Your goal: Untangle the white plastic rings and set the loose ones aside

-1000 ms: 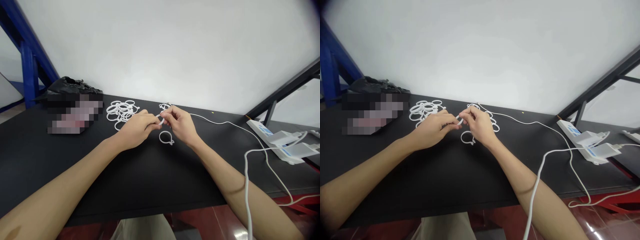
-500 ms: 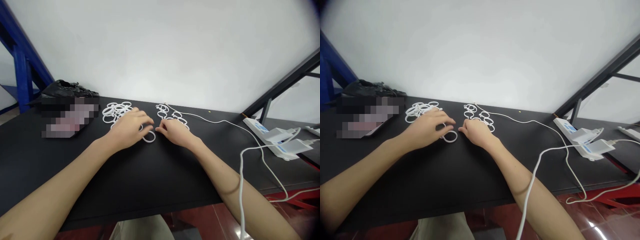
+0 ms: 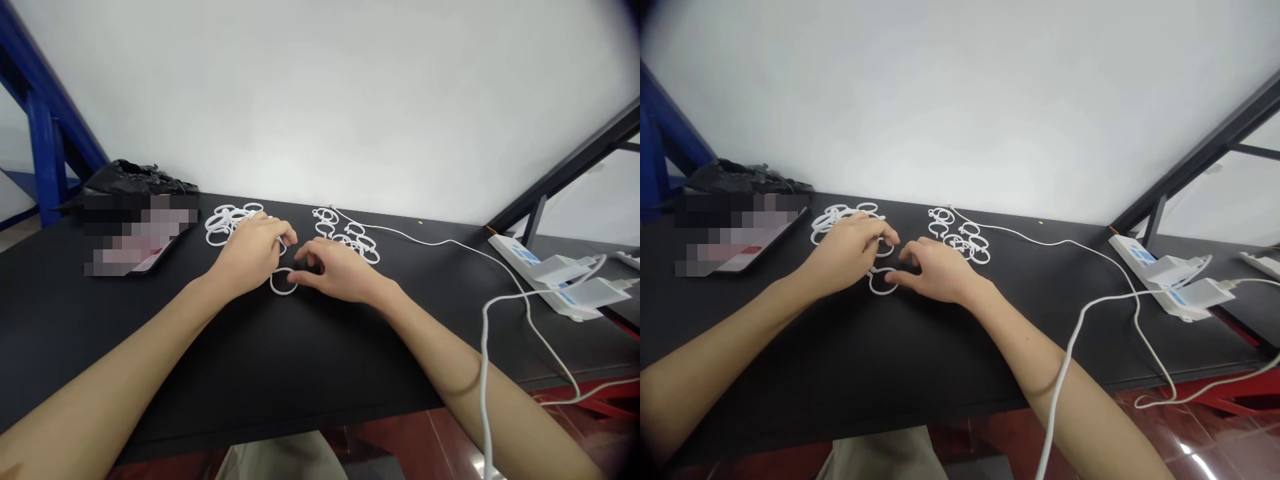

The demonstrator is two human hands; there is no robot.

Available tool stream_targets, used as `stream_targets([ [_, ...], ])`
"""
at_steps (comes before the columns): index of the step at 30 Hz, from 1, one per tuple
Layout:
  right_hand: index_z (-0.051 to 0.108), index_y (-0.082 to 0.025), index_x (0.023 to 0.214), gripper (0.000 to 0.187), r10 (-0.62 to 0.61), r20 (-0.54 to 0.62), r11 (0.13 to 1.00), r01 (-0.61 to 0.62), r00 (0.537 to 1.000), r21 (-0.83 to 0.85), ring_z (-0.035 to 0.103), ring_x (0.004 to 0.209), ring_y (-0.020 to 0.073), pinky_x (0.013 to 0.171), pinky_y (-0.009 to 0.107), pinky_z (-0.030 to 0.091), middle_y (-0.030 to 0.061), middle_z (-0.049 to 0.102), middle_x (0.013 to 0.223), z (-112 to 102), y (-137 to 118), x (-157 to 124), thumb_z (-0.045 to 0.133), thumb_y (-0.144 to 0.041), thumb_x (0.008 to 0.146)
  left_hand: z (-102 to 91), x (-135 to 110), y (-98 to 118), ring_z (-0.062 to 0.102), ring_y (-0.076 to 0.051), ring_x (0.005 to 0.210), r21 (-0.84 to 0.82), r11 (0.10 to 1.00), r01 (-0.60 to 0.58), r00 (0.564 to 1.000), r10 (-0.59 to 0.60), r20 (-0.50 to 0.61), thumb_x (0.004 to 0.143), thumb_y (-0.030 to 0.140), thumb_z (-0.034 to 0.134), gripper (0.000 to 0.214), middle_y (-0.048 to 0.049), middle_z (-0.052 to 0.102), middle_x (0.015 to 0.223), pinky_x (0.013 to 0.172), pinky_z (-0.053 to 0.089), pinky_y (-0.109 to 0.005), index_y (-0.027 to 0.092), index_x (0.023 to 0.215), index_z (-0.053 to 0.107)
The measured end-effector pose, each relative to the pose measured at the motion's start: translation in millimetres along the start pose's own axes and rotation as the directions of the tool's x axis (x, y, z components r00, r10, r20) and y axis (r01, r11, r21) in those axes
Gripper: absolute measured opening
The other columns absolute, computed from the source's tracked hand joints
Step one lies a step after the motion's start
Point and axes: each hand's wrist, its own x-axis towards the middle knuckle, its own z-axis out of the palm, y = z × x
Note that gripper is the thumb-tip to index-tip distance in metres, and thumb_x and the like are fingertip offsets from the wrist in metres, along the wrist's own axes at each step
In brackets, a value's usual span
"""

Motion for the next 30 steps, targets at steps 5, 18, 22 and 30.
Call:
stream_targets([
  [5,0.061,-0.020,0.082,0.004,-0.016,-0.017,1.000,0.016,1.000,0.005,0.053,0.070,0.0113,0.064,0.024,0.037,-0.0008,0.061,0.080,7.8,-2.7,1.0,0.059,-0.021,0.085,-0.4,0.7,2.6,0.059,-0.024,0.091,-0.050,0.989,0.136,0.987,-0.140,-0.081,0.078,0.008,0.040,0.031,-0.0011,0.074,0.088,0.080,0.047,-0.037,0.023,0.084,0.066],
  [18,0.048,-0.022,0.082,0.017,0.382,-0.329,0.852,-0.192,0.864,0.487,0.057,0.057,0.0126,0.059,0.026,0.041,-0.0053,0.061,0.062,12.0,-2.9,8.5,0.051,-0.037,0.090,-7.6,-1.4,19.3,0.055,-0.017,0.074,-0.288,0.939,0.189,0.980,-0.198,-0.003,0.087,0.052,0.058,0.031,0.0010,0.070,0.083,0.070,0.043,-0.029,0.024,0.078,0.069],
  [22,0.050,-0.022,0.083,0.017,0.311,-0.330,0.877,-0.135,0.891,0.461,0.055,0.060,0.0120,0.061,0.026,0.040,-0.0049,0.060,0.065,16.5,-4.7,7.9,0.051,-0.036,0.092,-8.9,-1.0,21.5,0.052,-0.015,0.070,-0.319,0.924,0.210,0.977,-0.208,0.042,0.089,0.049,0.055,0.030,0.0016,0.068,0.081,0.067,0.041,-0.028,0.023,0.080,0.068],
  [30,0.058,-0.021,0.096,0.024,0.092,-0.363,0.898,0.081,0.927,0.433,0.054,0.060,0.0102,0.063,0.026,0.043,-0.0026,0.063,0.076,10.6,-0.7,7.7,0.049,-0.043,0.096,-3.5,-2.3,17.6,0.056,-0.015,0.071,-0.297,0.947,0.119,0.990,-0.091,0.105,0.093,0.043,0.051,0.031,0.0023,0.067,0.077,0.068,0.039,-0.026,0.022,0.075,0.065],
])
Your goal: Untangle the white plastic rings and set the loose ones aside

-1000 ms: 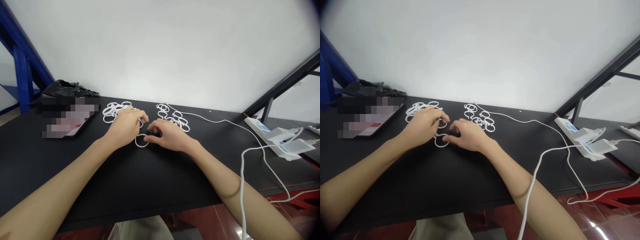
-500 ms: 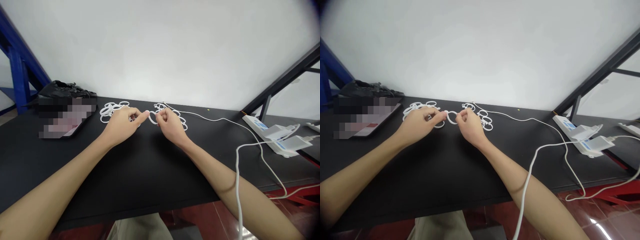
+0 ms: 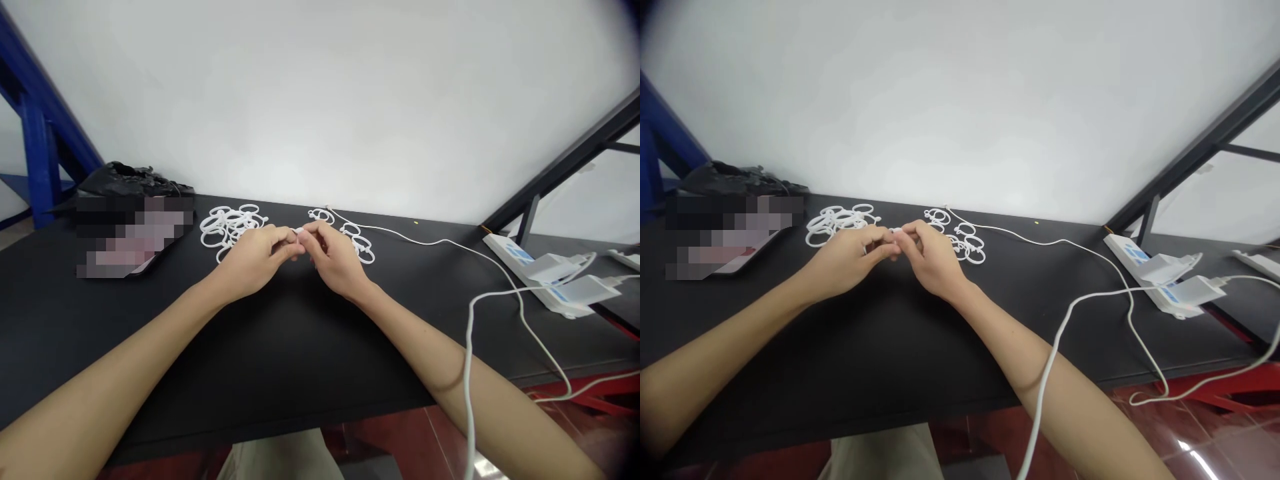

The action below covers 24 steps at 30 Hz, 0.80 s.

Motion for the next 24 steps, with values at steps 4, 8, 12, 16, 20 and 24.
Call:
stream_targets([
  [4,0.058,-0.020,0.097,0.018,0.025,0.002,0.993,-0.025,1.000,0.118,0.056,0.057,0.0092,0.060,0.024,0.046,-0.0033,0.064,0.075,1.1,0.4,0.0,0.058,-0.038,0.092,0.4,-0.2,-2.9,0.054,-0.014,0.066,0.004,1.000,0.003,1.000,-0.003,0.026,0.093,0.046,0.050,0.036,0.0030,0.065,0.070,0.065,0.039,-0.026,0.022,0.070,0.065],
  [8,0.057,-0.020,0.080,0.018,0.074,-0.007,0.974,-0.071,0.997,0.215,0.057,0.056,0.0095,0.058,0.023,0.048,-0.0037,0.062,0.065,-0.1,4.1,3.6,0.059,-0.034,0.090,0.3,-1.5,-0.1,0.054,-0.014,0.065,-0.006,1.000,0.004,0.999,-0.004,0.041,0.091,0.046,0.054,0.030,0.0040,0.066,0.071,0.062,0.039,-0.026,0.024,0.077,0.069],
  [12,0.056,-0.021,0.080,0.021,0.112,-0.043,0.949,-0.095,0.993,0.300,0.057,0.055,0.0102,0.055,0.024,0.049,-0.0039,0.060,0.065,-2.8,12.1,9.2,0.060,-0.039,0.090,2.5,-1.5,3.2,0.053,-0.014,0.065,0.024,0.999,-0.046,0.999,0.046,0.017,0.091,0.042,0.055,0.024,0.0036,0.069,0.079,0.064,0.040,-0.027,0.025,0.086,0.071],
  [16,0.060,-0.020,0.094,0.026,0.046,-0.098,0.998,-0.049,0.994,-0.029,0.060,0.066,0.0137,0.068,0.029,0.051,-0.0004,0.065,0.074,-11.6,17.9,11.8,0.053,-0.045,0.094,3.7,0.6,-4.5,0.059,-0.019,0.080,0.185,0.981,-0.052,0.993,0.071,-0.098,0.094,0.040,0.049,0.026,-0.0008,0.072,0.089,0.074,0.045,-0.031,0.024,0.092,0.069],
  [20,0.062,-0.014,0.115,0.039,0.050,-0.192,0.731,-0.167,0.980,-0.662,0.058,0.105,0.0296,0.090,0.043,0.046,0.0160,0.064,0.113,-29.9,25.3,12.5,0.054,-0.046,0.094,-0.2,-1.0,-18.3,0.058,-0.031,0.097,0.566,0.823,0.044,0.982,0.069,-0.177,0.096,0.032,0.041,0.031,-0.0103,0.071,0.096,0.082,0.044,-0.044,0.018,0.097,0.069],
  [24,0.061,-0.012,0.125,0.056,0.282,-0.147,0.526,-0.280,0.948,-0.803,0.052,0.116,0.0390,0.094,0.051,0.043,0.0219,0.056,0.129,-40.4,34.7,12.1,0.050,-0.057,0.092,-2.7,-4.5,-23.5,0.055,-0.037,0.104,0.717,0.687,0.117,0.987,0.001,-0.163,0.096,0.030,0.037,0.039,-0.0168,0.067,0.105,0.083,0.043,-0.049,0.011,0.104,0.070],
])
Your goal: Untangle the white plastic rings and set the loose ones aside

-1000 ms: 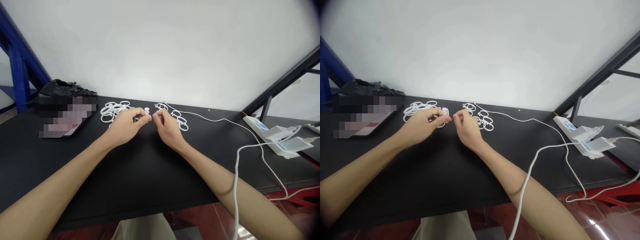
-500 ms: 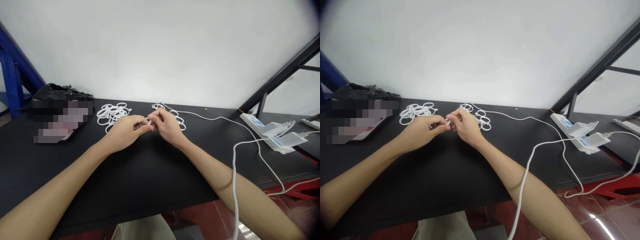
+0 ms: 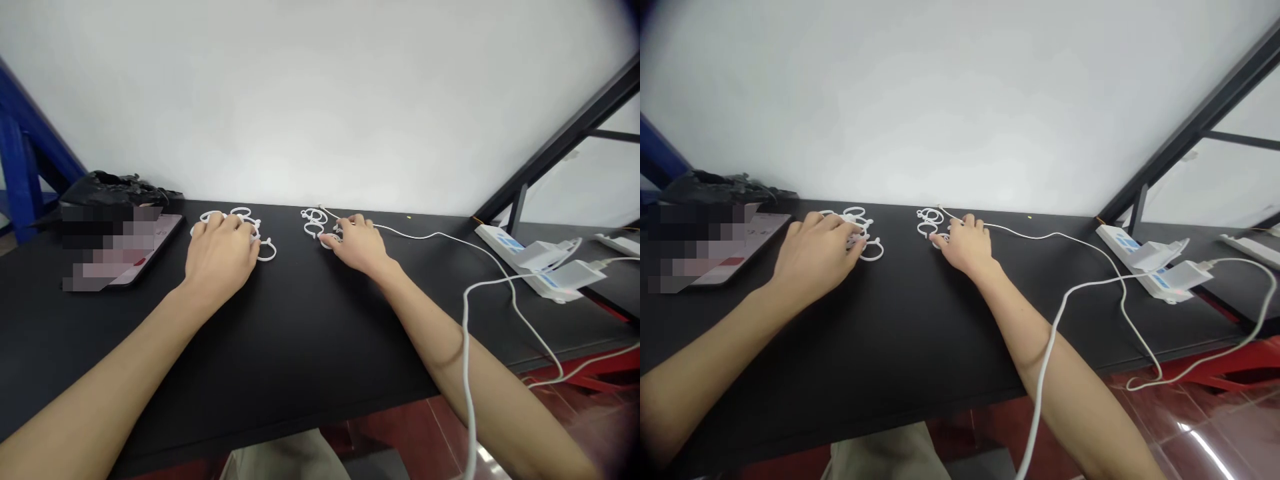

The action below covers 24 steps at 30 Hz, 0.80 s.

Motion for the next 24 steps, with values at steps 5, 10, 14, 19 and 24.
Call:
stream_targets([
  [5,0.060,-0.017,0.124,0.037,-0.061,0.044,0.998,0.061,0.997,0.001,0.055,0.113,0.0319,0.091,0.042,0.045,0.0162,0.061,0.123,5.7,-1.1,1.8,0.047,-0.040,0.098,-1.5,2.2,7.2,0.055,-0.035,0.106,-0.062,0.998,0.017,0.999,-0.019,-0.043,0.094,0.034,0.040,0.037,-0.0144,0.067,0.107,0.087,0.043,-0.048,0.015,0.104,0.070],
  [10,0.065,-0.019,0.110,0.022,-0.108,0.006,0.991,0.107,0.994,0.078,0.060,0.098,0.0247,0.079,0.034,0.046,0.0111,0.066,0.110,7.6,-0.9,4.9,0.052,-0.030,0.096,-1.1,4.0,12.3,0.055,-0.029,0.102,-0.229,0.969,-0.096,0.995,0.100,0.006,0.094,0.033,0.041,0.031,-0.0071,0.070,0.100,0.092,0.043,-0.045,0.021,0.096,0.069],
  [14,0.067,-0.016,0.105,0.021,-0.169,-0.090,0.976,0.180,0.981,0.125,0.060,0.096,0.0250,0.080,0.035,0.045,0.0113,0.068,0.104,6.7,-1.3,6.8,0.053,-0.029,0.097,1.9,3.1,11.9,0.053,-0.026,0.096,-0.331,0.931,-0.157,0.986,0.165,-0.004,0.094,0.034,0.041,0.028,-0.0052,0.070,0.096,0.090,0.044,-0.043,0.022,0.093,0.067],
  [19,0.065,-0.015,0.109,0.022,-0.251,-0.227,0.939,0.294,0.941,0.180,0.060,0.095,0.0248,0.086,0.037,0.044,0.0116,0.067,0.102,1.3,-8.0,4.6,0.052,-0.028,0.097,2.3,2.8,12.2,0.053,-0.025,0.091,-0.435,0.887,-0.155,0.986,0.168,-0.009,0.094,0.036,0.043,0.027,-0.0048,0.070,0.092,0.088,0.045,-0.043,0.023,0.088,0.065],
  [24,0.060,-0.020,0.121,0.027,-0.306,-0.299,0.838,0.404,0.904,0.366,0.061,0.090,0.0195,0.082,0.032,0.045,0.0082,0.063,0.105,-9.6,-23.2,-8.1,0.045,-0.025,0.099,0.4,2.0,14.5,0.055,-0.027,0.100,-0.453,0.877,-0.158,0.987,0.143,-0.067,0.092,0.037,0.047,0.027,-0.0069,0.068,0.101,0.093,0.044,-0.043,0.021,0.106,0.064],
])
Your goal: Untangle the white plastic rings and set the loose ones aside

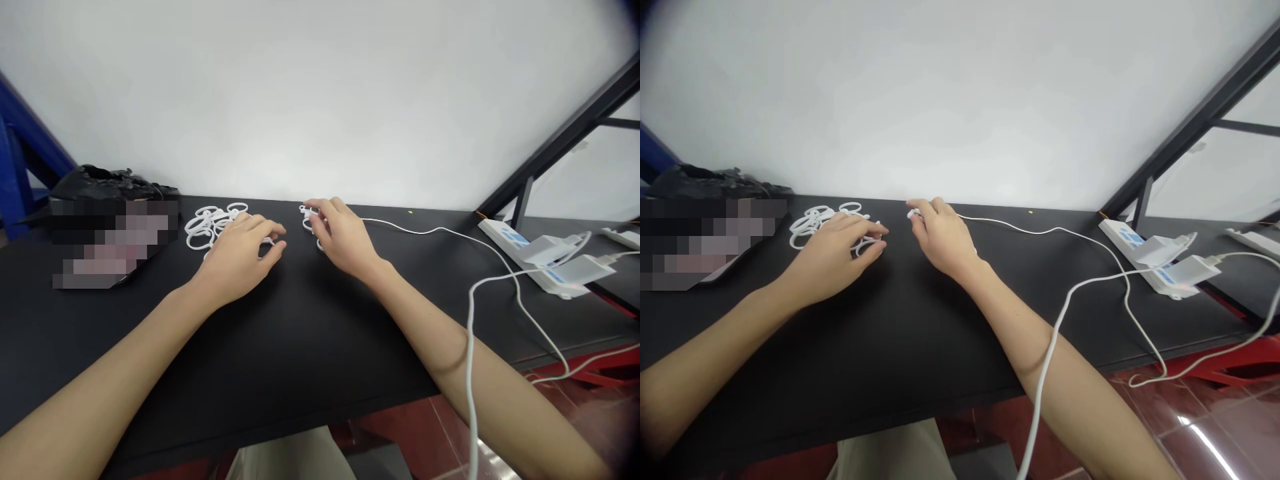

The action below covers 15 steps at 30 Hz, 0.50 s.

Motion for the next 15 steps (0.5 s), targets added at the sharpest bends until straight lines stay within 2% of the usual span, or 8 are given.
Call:
stream_targets([
  [3,0.063,-0.020,0.107,0.022,0.000,0.015,0.963,-0.004,1.000,0.269,0.060,0.081,0.0148,0.078,0.029,0.046,0.0045,0.065,0.098,1.2,-18.2,-5.3,0.043,-0.024,0.098,-0.6,-0.4,2.4,0.055,-0.028,0.109,-0.023,1.000,-0.007,1.000,0.006,-0.028,0.089,0.045,0.053,0.047,-0.0093,0.064,0.115,0.097,0.043,-0.044,0.019,0.127,0.054],
  [5,0.060,-0.019,0.102,0.019,0.080,0.068,0.882,-0.103,0.994,0.460,0.060,0.073,0.0128,0.071,0.026,0.047,0.0015,0.067,0.089,3.9,-29.1,-9.3,0.044,-0.029,0.098,-0.9,-0.6,3.9,0.056,-0.029,0.109,-0.024,0.999,-0.026,1.000,0.026,-0.002,0.089,0.047,0.054,0.048,-0.0095,0.065,0.116,0.099,0.042,-0.045,0.019,0.127,0.054],
  [7,0.057,-0.020,0.096,0.017,0.139,0.122,0.810,-0.184,0.983,0.556,0.060,0.069,0.0118,0.066,0.025,0.046,-0.0006,0.066,0.082,6.8,-36.8,-12.6,0.045,-0.032,0.097,-1.1,-0.7,5.1,0.058,-0.028,0.103,-0.027,0.999,-0.040,0.998,0.041,0.036,0.091,0.046,0.052,0.040,-0.0088,0.067,0.109,0.098,0.043,-0.044,0.019,0.119,0.059],
  [9,0.055,-0.021,0.092,0.015,0.166,0.150,0.781,-0.223,0.975,0.584,0.060,0.068,0.0114,0.065,0.025,0.046,-0.0015,0.066,0.080,8.5,-40.0,-14.4,0.046,-0.032,0.097,-1.1,-0.8,5.7,0.059,-0.026,0.097,-0.048,0.998,-0.044,0.997,0.047,0.061,0.091,0.043,0.051,0.034,-0.0076,0.067,0.103,0.096,0.043,-0.043,0.019,0.115,0.060],
  [11,0.055,-0.021,0.093,0.013,0.153,0.156,0.788,-0.216,0.976,0.577,0.061,0.069,0.0115,0.067,0.026,0.047,-0.0016,0.067,0.082,8.6,-38.9,-14.7,0.047,-0.031,0.096,-0.7,-1.0,5.6,0.059,-0.025,0.092,-0.064,0.997,-0.049,0.996,0.053,0.074,0.090,0.041,0.052,0.032,-0.0066,0.066,0.098,0.093,0.044,-0.042,0.020,0.113,0.060],
  [15,0.057,-0.022,0.094,0.014,0.017,0.128,0.836,-0.084,0.992,0.542,0.061,0.073,0.0123,0.071,0.027,0.046,-0.0010,0.068,0.086,6.1,-30.0,-11.8,0.052,-0.035,0.095,-0.4,-1.5,6.4,0.056,-0.024,0.085,-0.063,0.995,-0.074,0.991,0.081,0.105,0.090,0.043,0.054,0.025,-0.0038,0.063,0.085,0.088,0.045,-0.040,0.021,0.097,0.062],
])
